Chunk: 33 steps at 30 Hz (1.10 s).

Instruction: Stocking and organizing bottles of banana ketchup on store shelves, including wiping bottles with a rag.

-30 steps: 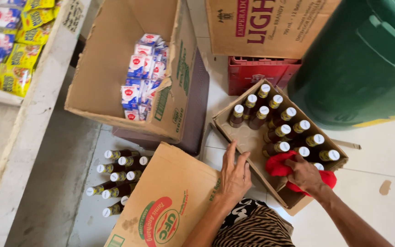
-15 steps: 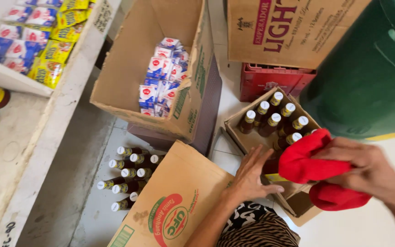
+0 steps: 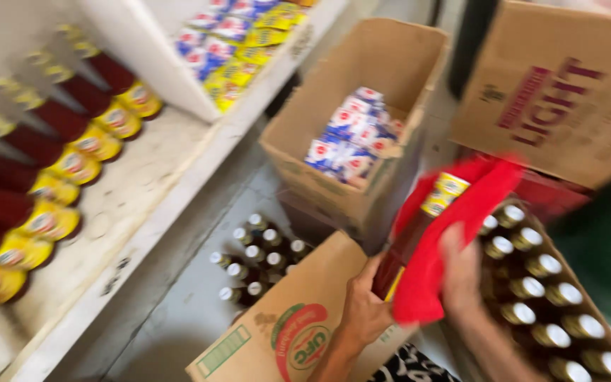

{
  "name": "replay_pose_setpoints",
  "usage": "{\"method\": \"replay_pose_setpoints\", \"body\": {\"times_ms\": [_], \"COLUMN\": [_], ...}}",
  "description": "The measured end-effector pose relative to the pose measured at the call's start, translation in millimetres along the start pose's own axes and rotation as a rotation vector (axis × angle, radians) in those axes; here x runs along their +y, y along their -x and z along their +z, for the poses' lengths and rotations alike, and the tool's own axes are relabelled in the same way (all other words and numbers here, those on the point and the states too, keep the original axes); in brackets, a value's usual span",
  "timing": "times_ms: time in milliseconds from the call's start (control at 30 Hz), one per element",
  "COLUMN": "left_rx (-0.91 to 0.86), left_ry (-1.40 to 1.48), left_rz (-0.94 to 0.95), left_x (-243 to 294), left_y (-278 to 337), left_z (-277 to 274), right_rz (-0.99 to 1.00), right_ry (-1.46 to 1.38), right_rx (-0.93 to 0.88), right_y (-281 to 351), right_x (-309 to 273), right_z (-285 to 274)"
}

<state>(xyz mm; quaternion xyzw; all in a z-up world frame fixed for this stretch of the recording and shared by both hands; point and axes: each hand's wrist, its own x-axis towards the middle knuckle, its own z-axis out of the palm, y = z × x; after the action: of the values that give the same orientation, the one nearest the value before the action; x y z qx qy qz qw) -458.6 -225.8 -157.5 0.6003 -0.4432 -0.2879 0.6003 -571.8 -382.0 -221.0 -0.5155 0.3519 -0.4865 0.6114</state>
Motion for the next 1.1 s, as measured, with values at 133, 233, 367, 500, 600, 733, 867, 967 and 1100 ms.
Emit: {"method": "replay_pose_setpoints", "body": {"times_ms": [133,233,367,500,600,733,867,967,1100], "left_rx": [0.238,0.249,0.025,-0.224,-0.087,0.172,0.456,0.576,0.619], "left_ry": [-0.081,-0.069,0.732,1.296,1.304,0.856,-0.013,-0.529,-0.756], "left_rz": [-0.190,-0.229,-0.339,-0.271,-0.367,-0.346,-0.652,-0.180,-0.095], "left_x": [3.2,-2.9,-42.6,-63.3,-74.7,-36.9,11.2,-31.2,-0.2], "left_y": [10.1,26.3,49.4,60.9,69.5,65.6,53.6,69.7,56.7], "left_z": [-40.1,-59.6,-67.8,-68.0,-75.7,-89.2,-90.1,-84.6,-85.6], "right_rz": [0.239,0.352,0.535,0.606,0.663,0.757,0.603,0.401,0.345], "right_ry": [-0.075,-0.332,-0.714,-0.917,-0.928,-0.724,-0.360,-0.170,-0.137], "right_rx": [-0.388,-0.531,-0.684,-0.947,-1.118,-1.028,-0.782,-0.799,-0.698], "right_y": [33.5,7.6,-33.0,-20.5,-2.2,27.6,34.7,22.6,1.2], "right_x": [42.7,32.4,3.4,1.9,11.3,16.9,-6.7,-59.4,-67.8], "right_z": [35.3,67.4,120.1,149.0,153.7,151.2,162.0,189.2,215.8]}}
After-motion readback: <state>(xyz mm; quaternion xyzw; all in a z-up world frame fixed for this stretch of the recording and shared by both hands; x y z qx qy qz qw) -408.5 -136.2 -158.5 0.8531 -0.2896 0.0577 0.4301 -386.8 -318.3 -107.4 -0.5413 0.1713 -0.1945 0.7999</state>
